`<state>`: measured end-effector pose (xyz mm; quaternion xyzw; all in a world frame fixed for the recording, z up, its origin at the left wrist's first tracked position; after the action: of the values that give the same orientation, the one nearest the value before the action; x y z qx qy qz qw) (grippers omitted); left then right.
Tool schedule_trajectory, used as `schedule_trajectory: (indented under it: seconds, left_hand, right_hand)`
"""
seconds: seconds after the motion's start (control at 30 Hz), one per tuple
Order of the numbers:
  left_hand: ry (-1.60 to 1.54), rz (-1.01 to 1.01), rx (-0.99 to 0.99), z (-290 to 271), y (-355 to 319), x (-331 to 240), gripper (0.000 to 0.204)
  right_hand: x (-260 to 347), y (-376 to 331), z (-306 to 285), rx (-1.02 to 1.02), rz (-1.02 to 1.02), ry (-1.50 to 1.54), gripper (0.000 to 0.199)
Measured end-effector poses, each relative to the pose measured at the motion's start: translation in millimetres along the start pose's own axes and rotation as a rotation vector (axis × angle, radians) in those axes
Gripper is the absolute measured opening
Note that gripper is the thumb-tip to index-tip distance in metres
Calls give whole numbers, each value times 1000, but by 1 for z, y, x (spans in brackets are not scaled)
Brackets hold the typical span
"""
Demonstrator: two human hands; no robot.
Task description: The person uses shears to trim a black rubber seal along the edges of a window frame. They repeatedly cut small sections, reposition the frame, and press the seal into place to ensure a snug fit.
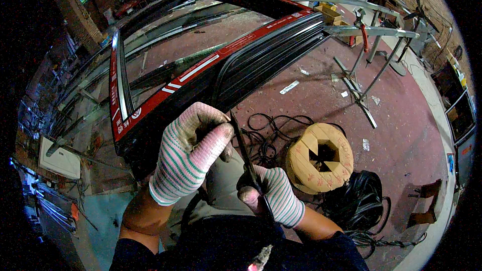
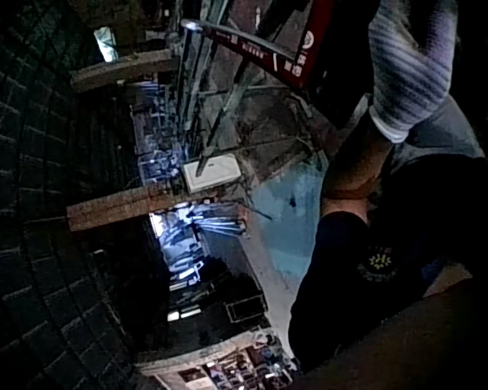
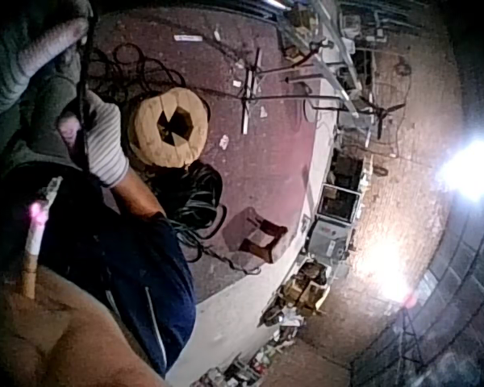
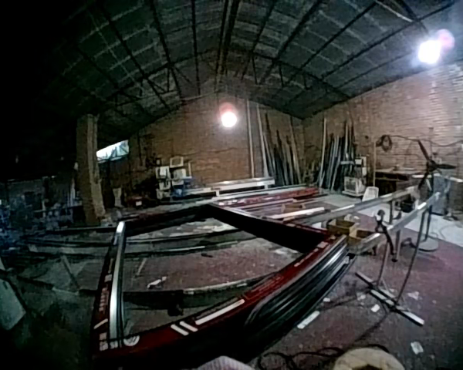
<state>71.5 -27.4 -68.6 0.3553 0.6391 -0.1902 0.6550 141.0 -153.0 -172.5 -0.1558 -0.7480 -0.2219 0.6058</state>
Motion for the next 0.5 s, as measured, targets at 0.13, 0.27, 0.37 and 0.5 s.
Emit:
schedule_trajectory:
  seconds: [0.13,0.27,0.37,0.5]
  left_hand:
    - [3,-11,0,1,-1,1,7]
    - [-26,6,53,2,1,6,9]
    - [-41,20,65,0,-3,6,11]
    - [10,102,68,-5,-16,-4,12]
  right_hand:
    - [-4,0,2,8,24,-18,64]
    - [-18,-3,5,-23,165,293,72]
    - [-16,-1,3,-48,232,438,79]
    - [-34,-4,7,-149,248,589,72]
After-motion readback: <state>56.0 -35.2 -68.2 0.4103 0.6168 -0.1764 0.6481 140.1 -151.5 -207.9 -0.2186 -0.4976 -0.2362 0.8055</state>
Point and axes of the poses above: each hand's wrist, its own y-axis towards the middle knuckle, its own z-axis out of the palm, x = y × z, the point moved 7 cm from there along y, towards the middle knuckle, and after that the axes turned 12 degrees about -x, right-handed, at the moved point
